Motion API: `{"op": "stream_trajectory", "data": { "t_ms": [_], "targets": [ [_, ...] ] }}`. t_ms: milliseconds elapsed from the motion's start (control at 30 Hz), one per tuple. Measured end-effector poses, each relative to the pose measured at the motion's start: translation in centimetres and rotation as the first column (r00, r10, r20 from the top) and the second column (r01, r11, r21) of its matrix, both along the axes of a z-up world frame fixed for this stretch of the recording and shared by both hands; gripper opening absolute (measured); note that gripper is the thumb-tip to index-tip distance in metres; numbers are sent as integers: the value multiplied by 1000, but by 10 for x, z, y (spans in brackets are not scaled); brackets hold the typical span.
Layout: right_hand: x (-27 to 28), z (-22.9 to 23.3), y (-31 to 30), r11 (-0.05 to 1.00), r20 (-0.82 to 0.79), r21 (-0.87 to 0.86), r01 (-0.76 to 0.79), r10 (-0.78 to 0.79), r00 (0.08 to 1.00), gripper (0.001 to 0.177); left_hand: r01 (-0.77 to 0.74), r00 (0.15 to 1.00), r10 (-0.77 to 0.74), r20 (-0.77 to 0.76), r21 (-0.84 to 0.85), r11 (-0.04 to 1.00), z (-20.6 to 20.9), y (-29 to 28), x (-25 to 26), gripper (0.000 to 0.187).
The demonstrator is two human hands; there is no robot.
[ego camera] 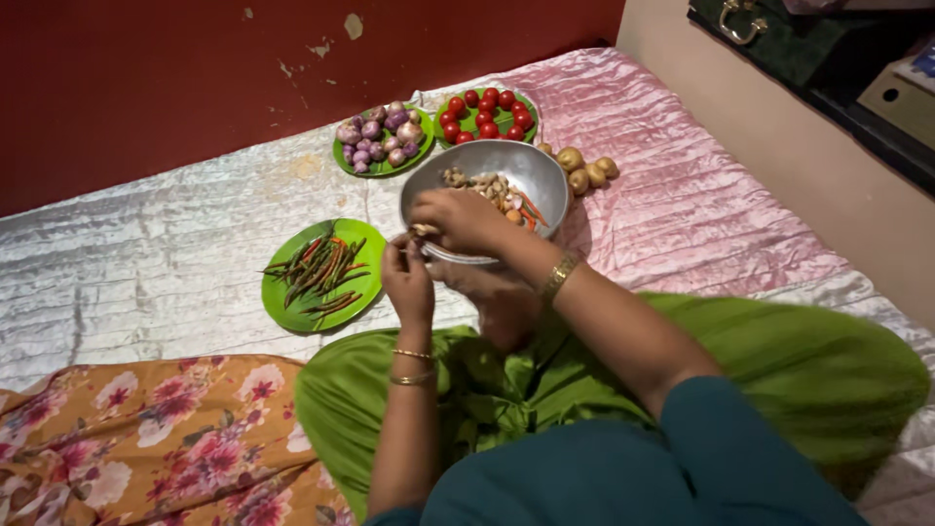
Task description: The person peels ginger by hand and places the pieces into a bowl with other vegetables.
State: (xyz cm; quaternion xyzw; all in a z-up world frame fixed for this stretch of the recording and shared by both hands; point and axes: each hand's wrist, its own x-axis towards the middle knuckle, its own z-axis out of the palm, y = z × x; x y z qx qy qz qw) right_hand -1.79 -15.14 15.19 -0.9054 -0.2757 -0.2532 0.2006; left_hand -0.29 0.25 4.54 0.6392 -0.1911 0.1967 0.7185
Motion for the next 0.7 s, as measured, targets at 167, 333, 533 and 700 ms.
{"op": "stream_trajectory", "data": {
  "t_ms": [167,333,533,700],
  "targets": [
    [9,50,-16,998,-47,-68,10,-13,999,16,56,998,-53,43,-80,995,31,-22,24,18],
    [1,63,-56,979,46,-205,-23,33,998,19,46,991,-56,124,80,996,55,-43,8,19],
    [-21,27,-86,933,203,-361,8,70,977,9,-114,990,55,129,504,856,75,-46,-31,19],
    [-30,-7,-102,972,153,-235,26,11,988,30,-47,999,26,40,752,658,80,-59,-27,25]
  ]
}}
